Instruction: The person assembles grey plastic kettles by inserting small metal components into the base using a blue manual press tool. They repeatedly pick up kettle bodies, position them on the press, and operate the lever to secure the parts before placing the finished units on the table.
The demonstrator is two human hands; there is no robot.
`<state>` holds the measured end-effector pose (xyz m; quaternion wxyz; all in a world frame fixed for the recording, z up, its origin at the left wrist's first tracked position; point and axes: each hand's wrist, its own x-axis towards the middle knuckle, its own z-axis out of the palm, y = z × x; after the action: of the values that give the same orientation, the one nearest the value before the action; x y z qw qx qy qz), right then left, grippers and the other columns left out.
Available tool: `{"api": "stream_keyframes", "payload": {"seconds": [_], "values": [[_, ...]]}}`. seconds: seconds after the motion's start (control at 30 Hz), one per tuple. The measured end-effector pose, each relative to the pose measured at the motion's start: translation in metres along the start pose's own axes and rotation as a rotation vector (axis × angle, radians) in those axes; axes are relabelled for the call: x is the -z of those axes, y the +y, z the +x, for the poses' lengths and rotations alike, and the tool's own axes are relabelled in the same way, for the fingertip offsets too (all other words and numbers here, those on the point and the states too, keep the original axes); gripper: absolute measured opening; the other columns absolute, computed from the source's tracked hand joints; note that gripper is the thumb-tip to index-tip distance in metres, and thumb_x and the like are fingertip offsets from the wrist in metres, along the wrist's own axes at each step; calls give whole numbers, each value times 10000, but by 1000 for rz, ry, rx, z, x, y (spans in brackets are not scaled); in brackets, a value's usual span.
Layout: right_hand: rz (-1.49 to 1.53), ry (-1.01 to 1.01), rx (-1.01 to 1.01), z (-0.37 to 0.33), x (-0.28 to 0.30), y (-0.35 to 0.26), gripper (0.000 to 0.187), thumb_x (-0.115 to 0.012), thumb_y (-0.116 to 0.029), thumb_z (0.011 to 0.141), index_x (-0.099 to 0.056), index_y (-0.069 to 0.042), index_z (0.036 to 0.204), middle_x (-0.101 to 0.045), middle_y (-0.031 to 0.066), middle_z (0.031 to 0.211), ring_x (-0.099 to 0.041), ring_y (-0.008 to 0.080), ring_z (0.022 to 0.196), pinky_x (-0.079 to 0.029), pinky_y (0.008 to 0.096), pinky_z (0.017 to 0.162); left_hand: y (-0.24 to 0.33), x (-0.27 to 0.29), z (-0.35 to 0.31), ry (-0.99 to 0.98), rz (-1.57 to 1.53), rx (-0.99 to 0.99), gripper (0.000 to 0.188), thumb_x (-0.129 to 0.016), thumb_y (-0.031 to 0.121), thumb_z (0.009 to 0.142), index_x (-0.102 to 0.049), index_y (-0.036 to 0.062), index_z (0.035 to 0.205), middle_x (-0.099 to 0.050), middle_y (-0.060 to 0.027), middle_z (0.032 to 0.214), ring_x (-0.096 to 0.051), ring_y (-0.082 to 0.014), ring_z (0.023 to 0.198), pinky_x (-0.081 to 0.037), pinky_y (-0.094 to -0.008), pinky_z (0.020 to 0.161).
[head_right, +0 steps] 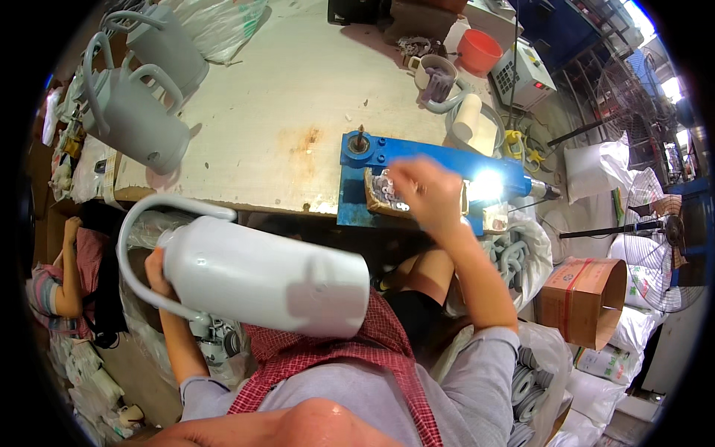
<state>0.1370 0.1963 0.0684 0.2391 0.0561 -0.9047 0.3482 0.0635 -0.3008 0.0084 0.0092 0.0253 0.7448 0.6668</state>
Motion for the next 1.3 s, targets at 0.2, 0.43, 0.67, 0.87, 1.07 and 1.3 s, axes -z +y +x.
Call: {"api": "stream_keyframes", "payload": {"seconds": [0.2,0.43,0.67,0.87,1.07,1.3], "values": [[-430,-221,-104,-35,-69,126,84,-560,-27,810,-630,-40,854,-629,201,850,-609,387,800,-486,462,685,16,-6,-10,280,-485,188,505,-386,425,994,-600,-4,1152,-666,-129,1033,-651,-216,905,-531,-323,776],[-301,-45,-297,-17,-80,114,45,-574,-81,794,-610,-56,796,-618,183,808,-607,390,758,-474,486,670,20,-1,-13,355,-603,150,522,-410,454,980,-588,6,1180,-647,-125,1104,-639,-229,968,-521,-341,844],[-296,-54,60,-47,-29,81,83,-695,-40,772,-682,-67,849,-672,103,819,-648,269,717,-516,359,655,15,-26,-7,408,-661,187,491,-432,467,971,-590,49,1174,-635,-81,1130,-607,-206,1019,-477,-343,899],[-239,423,362,44,5,-15,190,-709,55,716,-670,-32,881,-688,104,847,-665,246,698,-518,305,593,-14,-19,9,292,-681,131,499,-432,455,976,-570,40,1216,-624,-84,1164,-611,-206,1028,-490,-339,885],[-310,347,508,66,-10,-2,218,-729,21,691,-671,-51,888,-684,57,855,-654,204,685,-503,292,581,-16,-39,20,366,-685,109,466,-470,394,976,-580,-19,1163,-645,-119,1108,-638,-203,974,-520,-333,827],[-350,375,506,65,-10,-4,224,-723,29,685,-671,-51,887,-681,57,866,-651,192,673,-504,278,566,-13,-48,16,336,-685,99,475,-452,400,982,-584,-23,1154,-651,-123,1089,-648,-204,951,-529,-336,814]]}}
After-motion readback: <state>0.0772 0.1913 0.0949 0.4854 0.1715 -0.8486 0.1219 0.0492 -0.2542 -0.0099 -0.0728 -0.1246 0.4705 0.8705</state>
